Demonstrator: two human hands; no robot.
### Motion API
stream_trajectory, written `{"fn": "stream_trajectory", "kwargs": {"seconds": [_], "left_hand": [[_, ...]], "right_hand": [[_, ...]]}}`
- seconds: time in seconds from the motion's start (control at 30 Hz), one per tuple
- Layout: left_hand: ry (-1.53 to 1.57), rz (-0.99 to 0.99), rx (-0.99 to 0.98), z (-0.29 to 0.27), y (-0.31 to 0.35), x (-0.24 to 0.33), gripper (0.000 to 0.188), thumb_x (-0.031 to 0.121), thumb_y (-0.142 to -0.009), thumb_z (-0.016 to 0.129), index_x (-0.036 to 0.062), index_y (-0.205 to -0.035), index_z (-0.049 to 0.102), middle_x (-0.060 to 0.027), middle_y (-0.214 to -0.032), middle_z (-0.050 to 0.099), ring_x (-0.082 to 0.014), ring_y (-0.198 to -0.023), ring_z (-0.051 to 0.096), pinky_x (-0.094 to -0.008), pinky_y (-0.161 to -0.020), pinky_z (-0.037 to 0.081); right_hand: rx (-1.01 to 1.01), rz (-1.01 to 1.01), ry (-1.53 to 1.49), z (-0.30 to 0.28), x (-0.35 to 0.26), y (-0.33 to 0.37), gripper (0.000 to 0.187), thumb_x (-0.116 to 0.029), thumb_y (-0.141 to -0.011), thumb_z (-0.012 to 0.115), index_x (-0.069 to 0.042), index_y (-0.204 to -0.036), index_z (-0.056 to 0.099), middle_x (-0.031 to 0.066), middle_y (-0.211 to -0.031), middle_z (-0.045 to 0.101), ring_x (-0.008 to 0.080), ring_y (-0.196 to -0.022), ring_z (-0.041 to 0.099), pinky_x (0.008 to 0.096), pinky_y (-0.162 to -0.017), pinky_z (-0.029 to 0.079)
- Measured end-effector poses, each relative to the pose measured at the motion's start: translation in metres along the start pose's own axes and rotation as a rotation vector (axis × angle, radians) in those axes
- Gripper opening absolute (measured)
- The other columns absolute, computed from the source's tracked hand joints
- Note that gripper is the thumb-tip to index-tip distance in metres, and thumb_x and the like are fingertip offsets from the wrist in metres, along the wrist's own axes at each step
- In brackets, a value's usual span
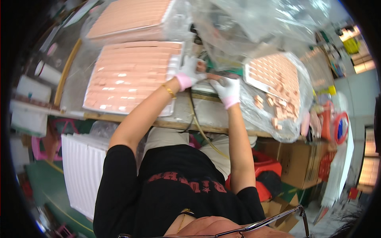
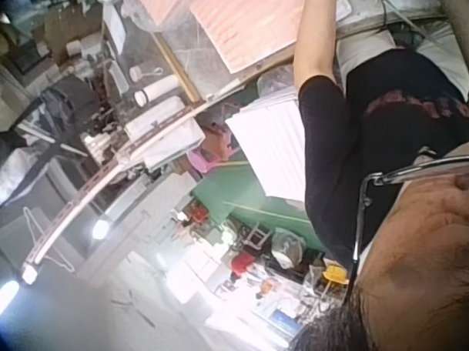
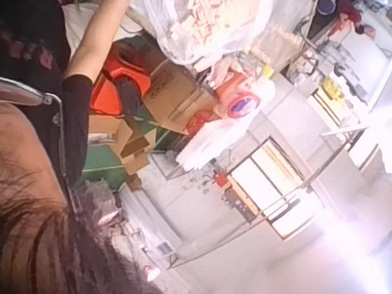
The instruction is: Sorting small orange/pink rectangular blocks into white trays at a packaging workstation.
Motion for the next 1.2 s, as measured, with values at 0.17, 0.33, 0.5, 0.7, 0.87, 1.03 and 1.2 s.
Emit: {"fn": "stream_trajectory", "kwargs": {"seconds": [0.17,0.33,0.5,0.7,0.87,1.03,1.2], "left_hand": [[0.461,0.107,-0.249,0.019,0.014,0.045,0.024,0.017,-0.079,0.070,0.0013,-0.092,0.057,-0.0119,-0.089,0.063,-0.0195,-0.090,0.060,-0.0326,-0.082,0.048],[0.138,0.041,-0.109,-0.034,0.055,0.061,0.048,0.024,-0.073,0.076,0.0016,-0.111,0.056,-0.0124,-0.102,0.064,-0.0196,-0.098,0.061,-0.0333,-0.085,0.048],[0.382,-0.017,-0.180,-0.133,0.151,0.049,0.044,0.018,-0.073,0.077,0.0022,-0.110,0.061,-0.0075,-0.105,0.066,-0.0135,-0.096,0.060,-0.0276,-0.088,0.049],[0.037,-0.494,0.051,-0.272,0.319,0.024,0.036,0.024,-0.073,0.076,0.0032,-0.101,0.065,-0.0039,-0.092,0.068,-0.0104,-0.086,0.062,-0.0250,-0.080,0.050],[0.114,-0.706,0.100,-0.299,0.396,0.013,0.033,0.021,-0.072,0.076,0.0024,-0.097,0.064,-0.0043,-0.091,0.067,-0.0108,-0.087,0.061,-0.0269,-0.080,0.049],[0.094,-0.735,0.131,-0.295,0.413,-0.015,0.033,0.019,-0.073,0.074,0.0008,-0.098,0.064,-0.0071,-0.093,0.067,-0.0140,-0.087,0.060,-0.0280,-0.082,0.048],[0.030,-0.812,0.059,-0.292,0.398,-0.016,0.032,0.019,-0.074,0.072,0.0000,-0.099,0.063,-0.0073,-0.093,0.066,-0.0135,-0.086,0.059,-0.0274,-0.081,0.047]], "right_hand": [[-0.177,0.222,-0.600,0.000,0.013,0.017,0.034,-0.007,-0.081,0.068,0.008,-0.111,0.062,0.0093,-0.102,0.066,0.0126,-0.095,0.059,0.0272,-0.084,0.046],[-0.237,0.049,-0.576,-0.027,-0.052,0.036,0.028,-0.004,-0.080,0.067,0.005,-0.107,0.062,0.0091,-0.106,0.061,0.0186,-0.095,0.057,0.0302,-0.087,0.043],[-0.526,0.012,-0.727,0.029,-0.163,0.057,0.034,-0.009,-0.079,0.071,0.002,-0.110,0.060,0.0054,-0.099,0.062,0.0127,-0.089,0.057,0.0260,-0.082,0.045],[-0.875,-0.229,-0.829,0.096,-0.299,0.114,0.039,-0.014,-0.081,0.068,-0.003,-0.117,0.058,0.0084,-0.097,0.062,0.0100,-0.077,0.059,0.0246,-0.072,0.049],[-0.857,-0.521,-0.909,0.120,-0.372,0.151,0.030,-0.012,-0.079,0.065,-0.006,-0.108,0.060,0.0126,-0.088,0.058,0.0245,-0.080,0.059,0.0314,-0.073,0.049],[-0.945,-0.725,-0.710,0.141,-0.405,0.178,0.028,-0.016,-0.074,0.070,-0.011,-0.101,0.066,0.0098,-0.094,0.061,0.0275,-0.089,0.057,0.0365,-0.081,0.046],[-0.687,-0.850,-0.537,0.150,-0.398,0.174,0.034,-0.020,-0.067,0.074,-0.014,-0.100,0.068,0.0061,-0.102,0.061,0.0287,-0.092,0.055,0.0371,-0.083,0.044]]}}
Point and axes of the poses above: each hand's wrist, its own y-axis away from the middle knuckle, its own z-axis out of the palm, x = y × z, the point moved 7 cm from there along -y, towards the middle knuckle
